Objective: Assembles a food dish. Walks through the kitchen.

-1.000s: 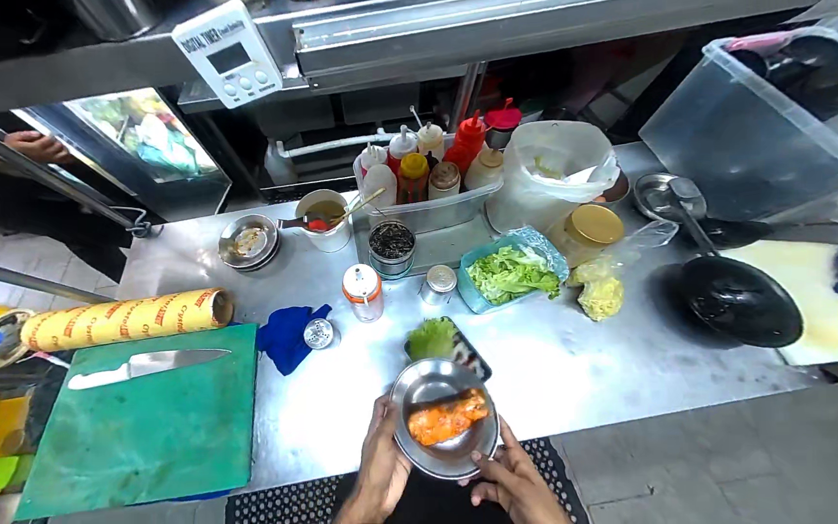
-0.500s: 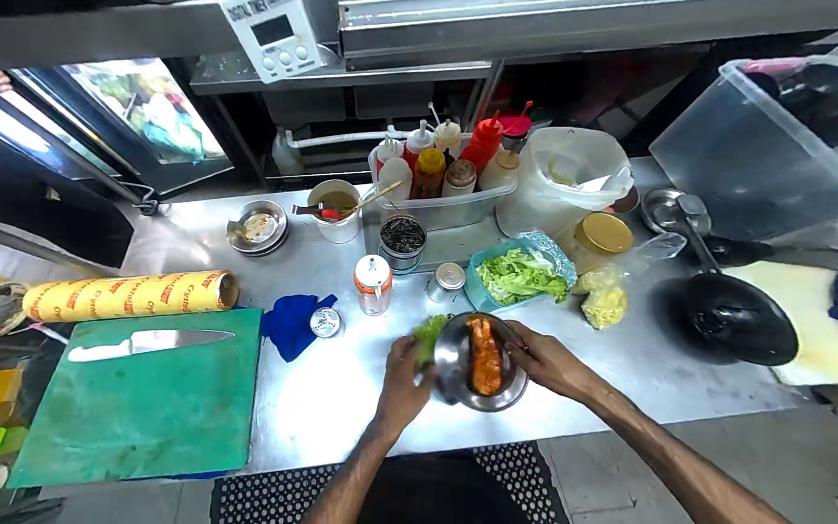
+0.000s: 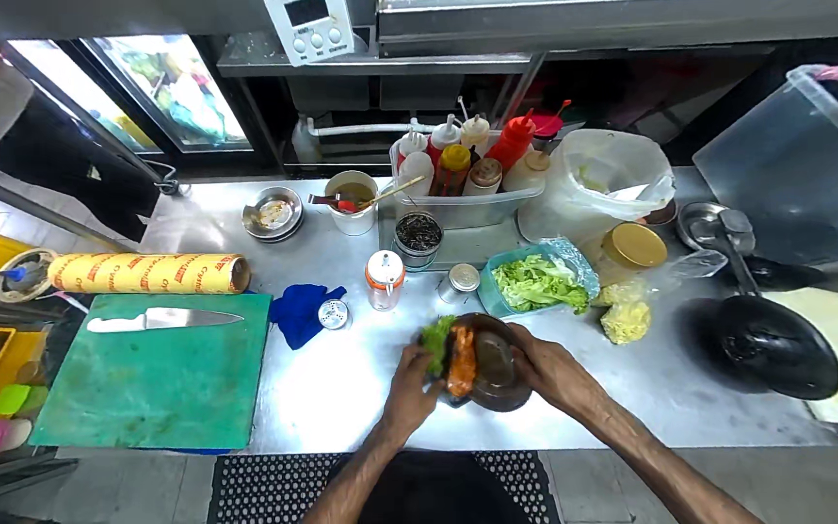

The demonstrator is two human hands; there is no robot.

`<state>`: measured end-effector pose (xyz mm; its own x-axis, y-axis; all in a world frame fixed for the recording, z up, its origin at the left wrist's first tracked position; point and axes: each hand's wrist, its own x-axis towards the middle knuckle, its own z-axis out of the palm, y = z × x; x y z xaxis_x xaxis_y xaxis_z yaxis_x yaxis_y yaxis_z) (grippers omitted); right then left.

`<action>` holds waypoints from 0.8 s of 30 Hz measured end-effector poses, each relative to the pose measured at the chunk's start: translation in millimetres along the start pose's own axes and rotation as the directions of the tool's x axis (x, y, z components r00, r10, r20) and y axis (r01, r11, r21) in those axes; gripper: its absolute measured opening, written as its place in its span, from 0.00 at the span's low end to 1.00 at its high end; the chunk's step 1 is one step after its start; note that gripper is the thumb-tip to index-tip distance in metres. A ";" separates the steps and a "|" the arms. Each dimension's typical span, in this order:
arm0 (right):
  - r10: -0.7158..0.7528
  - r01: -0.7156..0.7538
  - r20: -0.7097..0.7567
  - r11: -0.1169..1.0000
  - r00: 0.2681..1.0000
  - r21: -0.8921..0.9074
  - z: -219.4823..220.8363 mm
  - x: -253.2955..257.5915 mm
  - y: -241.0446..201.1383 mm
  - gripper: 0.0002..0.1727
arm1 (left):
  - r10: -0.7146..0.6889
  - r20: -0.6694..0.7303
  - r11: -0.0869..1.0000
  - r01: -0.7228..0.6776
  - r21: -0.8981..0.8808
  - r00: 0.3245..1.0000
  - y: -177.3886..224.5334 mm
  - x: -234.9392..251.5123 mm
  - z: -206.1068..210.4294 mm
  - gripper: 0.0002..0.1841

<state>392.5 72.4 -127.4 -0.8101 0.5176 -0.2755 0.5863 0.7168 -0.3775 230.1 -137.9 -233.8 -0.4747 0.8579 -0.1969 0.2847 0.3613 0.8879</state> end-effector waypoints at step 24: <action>0.256 0.041 -0.259 0.634 0.931 0.773 -102.8 -41.4 -59.7 0.25 | 0.004 0.002 0.715 -0.001 -0.699 1.000 53.8 -61.1 -113.2 0.23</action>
<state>390.9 56.3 -2.6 -0.6048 0.7866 -0.1243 0.3403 0.1142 -0.9334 180.2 -212.2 -127.0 -0.4717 0.8601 -0.1942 -0.3781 0.0017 0.9258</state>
